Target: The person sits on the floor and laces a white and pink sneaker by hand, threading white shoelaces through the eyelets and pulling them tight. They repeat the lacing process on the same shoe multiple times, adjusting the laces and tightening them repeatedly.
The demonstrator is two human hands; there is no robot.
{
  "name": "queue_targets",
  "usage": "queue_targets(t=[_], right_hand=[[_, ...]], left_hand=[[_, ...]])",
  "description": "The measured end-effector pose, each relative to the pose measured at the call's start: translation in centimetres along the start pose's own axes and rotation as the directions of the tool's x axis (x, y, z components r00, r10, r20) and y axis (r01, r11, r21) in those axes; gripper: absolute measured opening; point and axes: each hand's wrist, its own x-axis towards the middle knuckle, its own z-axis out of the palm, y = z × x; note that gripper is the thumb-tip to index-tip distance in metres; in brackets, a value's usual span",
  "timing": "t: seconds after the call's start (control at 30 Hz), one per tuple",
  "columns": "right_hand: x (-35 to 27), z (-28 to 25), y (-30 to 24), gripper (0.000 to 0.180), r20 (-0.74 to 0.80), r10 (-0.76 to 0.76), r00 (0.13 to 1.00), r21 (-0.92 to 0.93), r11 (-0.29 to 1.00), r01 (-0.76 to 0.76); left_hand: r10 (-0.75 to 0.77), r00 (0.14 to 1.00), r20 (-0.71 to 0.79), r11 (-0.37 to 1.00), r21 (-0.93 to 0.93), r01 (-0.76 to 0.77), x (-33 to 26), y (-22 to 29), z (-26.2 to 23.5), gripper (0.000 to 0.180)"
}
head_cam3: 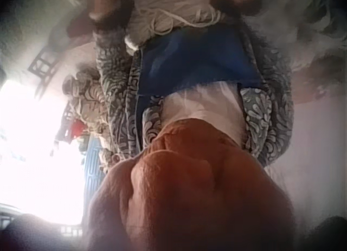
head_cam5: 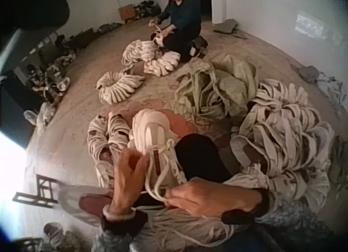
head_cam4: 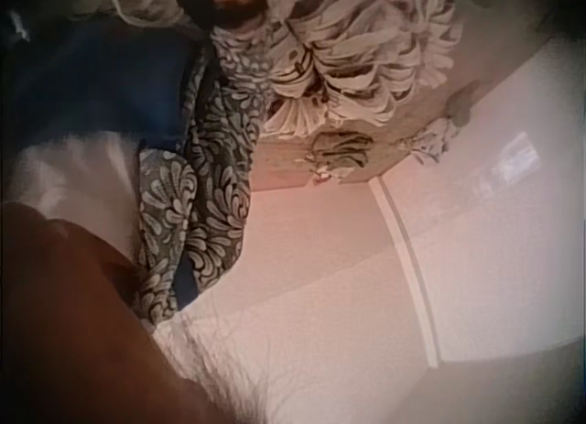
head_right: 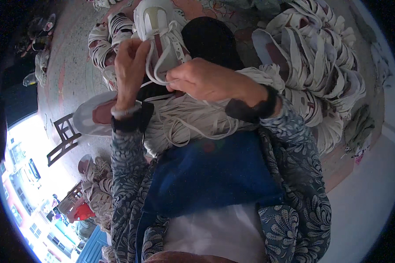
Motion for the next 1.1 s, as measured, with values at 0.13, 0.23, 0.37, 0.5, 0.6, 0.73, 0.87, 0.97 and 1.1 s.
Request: queue_targets(t=[0.13, 0.23, 0.37, 0.5, 0.6, 0.73, 0.87, 0.97, 1.1], right_hand=[[1.0, 1.1, 2.4, 0.014, -0.036, 0.058, 0.998, -0.245, 0.967, -0.065], [1.4, 0.9, 2.7, 0.014, -0.002, 0.050, 0.999, -0.309, 0.950, -0.048], [1.7, 0.6, 2.7, 0.010, -0.007, 0.010, 1.000, -0.479, 0.878, -0.013], [2.5, -0.6, 4.8, 0.010, 0.036, -0.078, 0.996, -0.552, 0.829, 0.085], [3.2, -1.9, 5.2, 0.009, 0.033, -0.062, 0.997, -0.598, 0.798, 0.070], [3.3, -1.6, 4.7, 0.009, 0.057, -0.004, 0.998, -0.555, 0.831, 0.035], [3.0, -1.6, 2.9, 0.019, -0.020, 0.066, 0.998, -0.237, 0.969, -0.069], [1.6, -1.1, 1.6, 0.026, -0.057, 0.281, 0.958, 0.081, 0.958, -0.276], [1.5, -1.6, -1.8, 0.022, -0.064, 0.304, 0.950, 0.084, 0.951, -0.299]], left_hand=[[0.084, 0.996, 0.002, 0.996, -0.042, -0.084, 3.4, -2.2, 0.2, 0.020], [0.106, 0.989, 0.100, 0.989, -0.114, -0.094, 4.4, -3.0, -0.2, 0.020], [0.053, 0.994, 0.096, 0.999, -0.012, -0.052, 5.1, -4.0, -0.8, 0.024], [-0.036, 0.990, 0.135, 0.980, -0.191, 0.062, 4.1, -4.6, -0.6, 0.027], [-0.018, 0.994, 0.109, 0.998, -0.062, 0.025, 5.1, -5.1, 0.4, 0.035], [-0.157, 0.985, 0.070, 0.977, 0.155, 0.145, 6.2, -4.8, 1.0, 0.048], [0.242, 0.963, 0.120, 0.883, 0.383, -0.270, 7.1, -8.7, 1.9, 0.037], [0.604, 0.739, 0.299, 0.420, 0.669, -0.613, 7.5, -10.6, 2.6, 0.026], [0.777, 0.629, -0.022, 0.465, 0.693, -0.550, 7.5, -12.2, 5.0, 0.017]])
